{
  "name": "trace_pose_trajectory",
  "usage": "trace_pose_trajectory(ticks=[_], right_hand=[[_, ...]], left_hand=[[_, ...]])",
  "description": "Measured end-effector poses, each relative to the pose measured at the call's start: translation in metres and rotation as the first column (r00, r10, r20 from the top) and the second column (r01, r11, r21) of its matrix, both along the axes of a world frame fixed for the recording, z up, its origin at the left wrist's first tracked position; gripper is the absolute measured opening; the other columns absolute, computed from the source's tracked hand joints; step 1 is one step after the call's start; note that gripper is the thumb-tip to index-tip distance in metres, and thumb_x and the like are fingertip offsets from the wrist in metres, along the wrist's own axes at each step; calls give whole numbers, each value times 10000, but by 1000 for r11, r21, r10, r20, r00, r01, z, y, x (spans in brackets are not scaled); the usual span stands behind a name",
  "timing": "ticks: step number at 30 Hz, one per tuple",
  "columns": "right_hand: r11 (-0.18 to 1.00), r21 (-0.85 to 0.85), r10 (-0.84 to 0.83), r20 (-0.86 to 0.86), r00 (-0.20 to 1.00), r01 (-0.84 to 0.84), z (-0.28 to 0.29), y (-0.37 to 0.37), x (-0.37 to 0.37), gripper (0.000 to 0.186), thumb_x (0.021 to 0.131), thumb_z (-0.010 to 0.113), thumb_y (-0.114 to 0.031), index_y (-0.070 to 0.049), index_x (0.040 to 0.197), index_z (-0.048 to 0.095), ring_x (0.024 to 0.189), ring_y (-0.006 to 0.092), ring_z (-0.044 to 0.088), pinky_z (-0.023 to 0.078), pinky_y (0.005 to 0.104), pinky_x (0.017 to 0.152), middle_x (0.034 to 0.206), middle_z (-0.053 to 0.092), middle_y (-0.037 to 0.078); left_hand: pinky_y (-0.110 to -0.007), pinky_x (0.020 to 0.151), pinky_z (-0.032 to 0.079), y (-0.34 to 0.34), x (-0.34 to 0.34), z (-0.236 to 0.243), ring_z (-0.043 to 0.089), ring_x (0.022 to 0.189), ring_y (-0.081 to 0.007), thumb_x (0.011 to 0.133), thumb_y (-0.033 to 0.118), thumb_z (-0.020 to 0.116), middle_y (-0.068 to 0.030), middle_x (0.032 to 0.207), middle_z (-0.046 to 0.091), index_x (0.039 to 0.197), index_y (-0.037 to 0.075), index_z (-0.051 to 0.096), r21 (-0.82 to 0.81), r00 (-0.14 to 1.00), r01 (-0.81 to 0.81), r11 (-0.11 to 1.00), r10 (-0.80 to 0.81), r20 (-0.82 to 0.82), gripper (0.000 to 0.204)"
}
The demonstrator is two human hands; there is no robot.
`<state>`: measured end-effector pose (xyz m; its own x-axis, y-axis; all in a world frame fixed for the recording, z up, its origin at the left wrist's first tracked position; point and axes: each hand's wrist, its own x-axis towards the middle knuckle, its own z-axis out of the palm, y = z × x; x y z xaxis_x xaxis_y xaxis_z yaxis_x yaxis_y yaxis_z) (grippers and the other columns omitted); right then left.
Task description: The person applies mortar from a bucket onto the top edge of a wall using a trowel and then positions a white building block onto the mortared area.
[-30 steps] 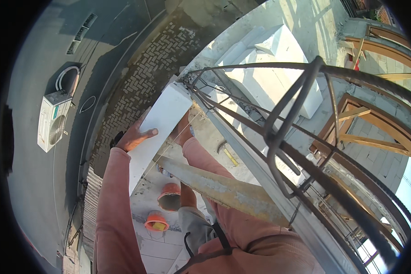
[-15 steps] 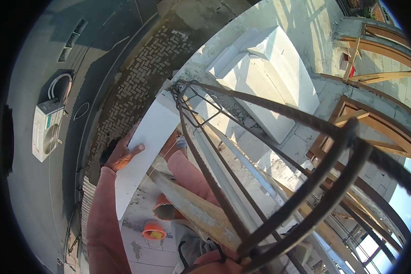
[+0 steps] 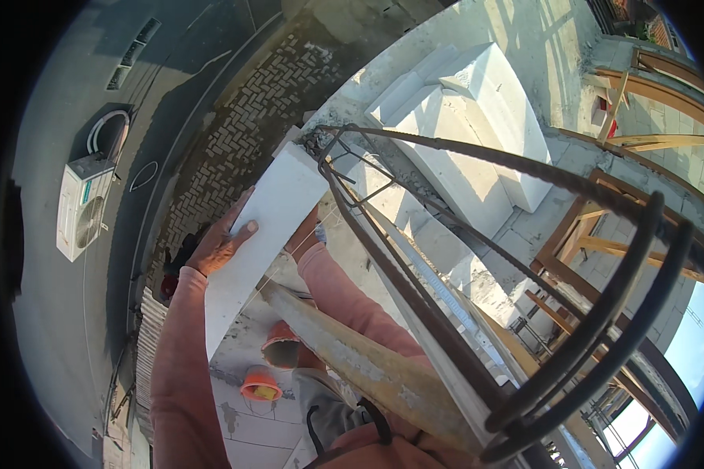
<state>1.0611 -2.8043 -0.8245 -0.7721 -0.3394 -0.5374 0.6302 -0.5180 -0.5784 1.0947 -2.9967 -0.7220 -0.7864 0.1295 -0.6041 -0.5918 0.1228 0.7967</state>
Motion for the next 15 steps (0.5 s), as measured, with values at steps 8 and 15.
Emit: trace_pose_trajectory(ticks=[8,15], right_hand=[[996,69,52,25,998,-53,24,3,-14,606,1022,398,-560,-126,1424,525,1250,338,593,462,514,1090,1371,622,104],[954,278,138,-86,987,-109,44,1,-14,576,1037,395,-522,-116,1428,513,1260,339,587,466,524,1088,1372,616,117]], left_hand=[[-387,1212,306,6,-2,-5,372,1474,-261,974,403,705,-169,1604,395,1603,168,350,60,999,-40,997,42,-29,759],[-388,1207,316,8,-9,-2,394,1455,-258,949,406,739,-169,1589,412,1598,163,361,69,999,-44,997,45,-18,790]])
